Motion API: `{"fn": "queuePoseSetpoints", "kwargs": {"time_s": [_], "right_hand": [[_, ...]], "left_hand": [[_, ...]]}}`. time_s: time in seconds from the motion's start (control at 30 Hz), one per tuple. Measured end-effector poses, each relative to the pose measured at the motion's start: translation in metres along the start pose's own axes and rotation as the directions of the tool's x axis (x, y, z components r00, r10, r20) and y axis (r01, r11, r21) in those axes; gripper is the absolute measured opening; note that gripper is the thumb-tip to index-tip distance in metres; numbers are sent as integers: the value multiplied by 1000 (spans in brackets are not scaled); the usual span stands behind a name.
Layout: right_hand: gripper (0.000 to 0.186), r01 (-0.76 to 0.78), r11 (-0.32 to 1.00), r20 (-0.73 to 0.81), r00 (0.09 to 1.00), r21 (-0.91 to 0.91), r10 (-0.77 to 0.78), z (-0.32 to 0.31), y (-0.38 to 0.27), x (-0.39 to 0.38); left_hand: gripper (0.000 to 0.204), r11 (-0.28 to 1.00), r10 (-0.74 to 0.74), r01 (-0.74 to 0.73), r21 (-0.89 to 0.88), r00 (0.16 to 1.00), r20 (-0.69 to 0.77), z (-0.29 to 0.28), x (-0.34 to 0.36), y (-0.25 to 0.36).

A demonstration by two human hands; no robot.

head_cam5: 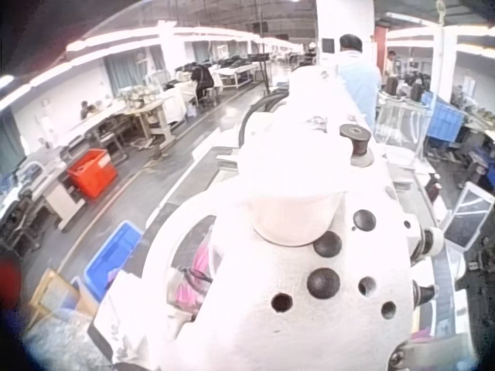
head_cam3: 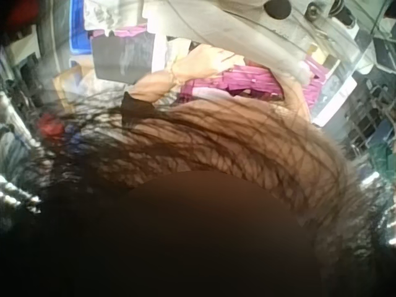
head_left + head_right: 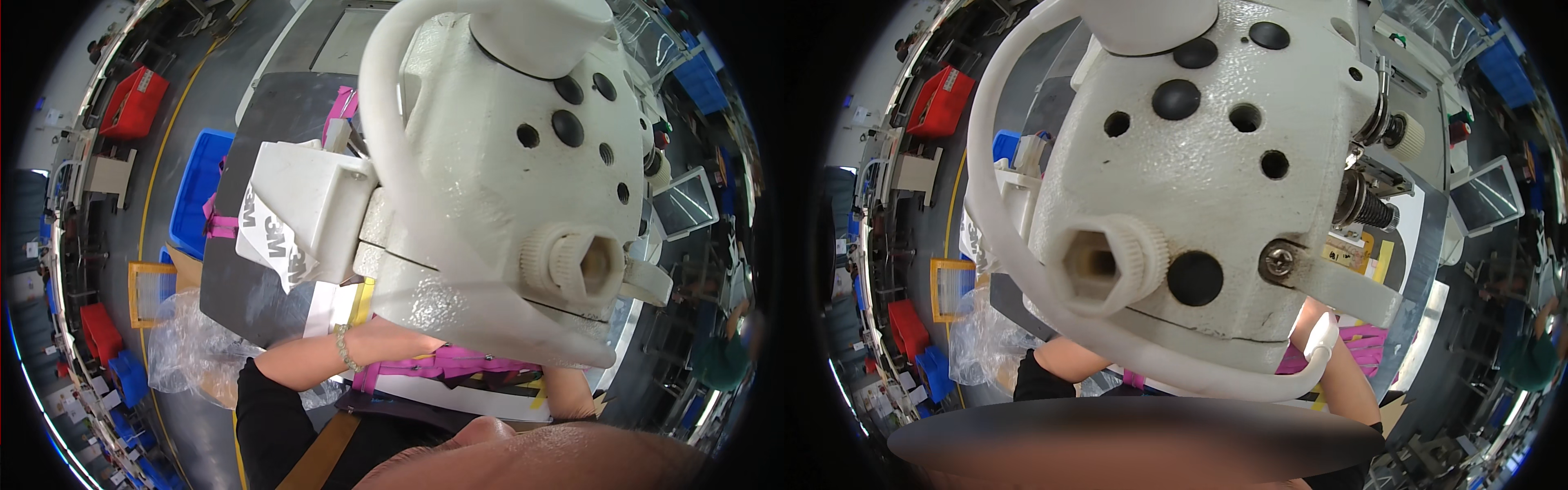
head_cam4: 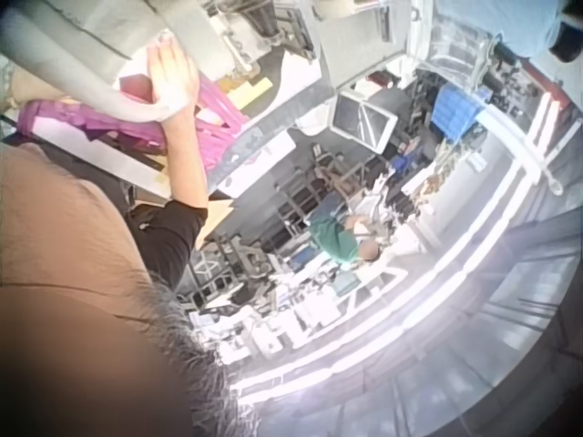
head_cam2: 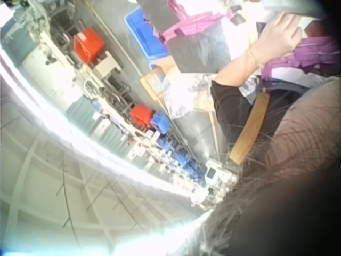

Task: Sewing and assembling straps for leather goods using an industrial sewing machine.

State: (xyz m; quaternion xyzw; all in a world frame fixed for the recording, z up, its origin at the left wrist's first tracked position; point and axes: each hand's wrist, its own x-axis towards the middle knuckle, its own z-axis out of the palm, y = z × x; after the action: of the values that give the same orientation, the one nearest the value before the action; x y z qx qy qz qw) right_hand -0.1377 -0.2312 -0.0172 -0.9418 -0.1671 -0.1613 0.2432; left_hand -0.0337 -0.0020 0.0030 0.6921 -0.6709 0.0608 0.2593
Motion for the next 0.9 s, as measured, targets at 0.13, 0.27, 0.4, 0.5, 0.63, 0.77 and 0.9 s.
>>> {"fn": "queuePoseSetpoints", "kwargs": {"time_s": [0.13,0.27,0.4,0.5,0.63,0.77,0.9], "right_hand": [[30,45,999,-127,991,-3,-45,9,3,-5],[25,45,999,-147,988,-10,-46,6,0,-1],[26,31,999,-109,994,6,-30,4,-2,2],[25,24,1000,-96,995,7,-23,5,-3,2],[30,-33,940,158,983,-339,92,31,52,-200],[35,-2,999,-89,996,-44,-2,3,-6,1],[36,-18,999,-89,996,-46,14,-1,-9,3]], "left_hand": [[33,988,-29,34,-152,999,34,-15,9,0],[37,998,-18,29,-64,985,169,-12,2,1],[35,996,-29,38,-85,994,105,-11,2,1],[32,994,-41,50,-100,996,85,-9,-1,1],[31,986,-49,50,-158,999,9,-10,5,3],[30,973,-89,86,-214,996,-3,0,-2,2],[29,912,-155,228,-341,961,230,-9,-2,2]]}}
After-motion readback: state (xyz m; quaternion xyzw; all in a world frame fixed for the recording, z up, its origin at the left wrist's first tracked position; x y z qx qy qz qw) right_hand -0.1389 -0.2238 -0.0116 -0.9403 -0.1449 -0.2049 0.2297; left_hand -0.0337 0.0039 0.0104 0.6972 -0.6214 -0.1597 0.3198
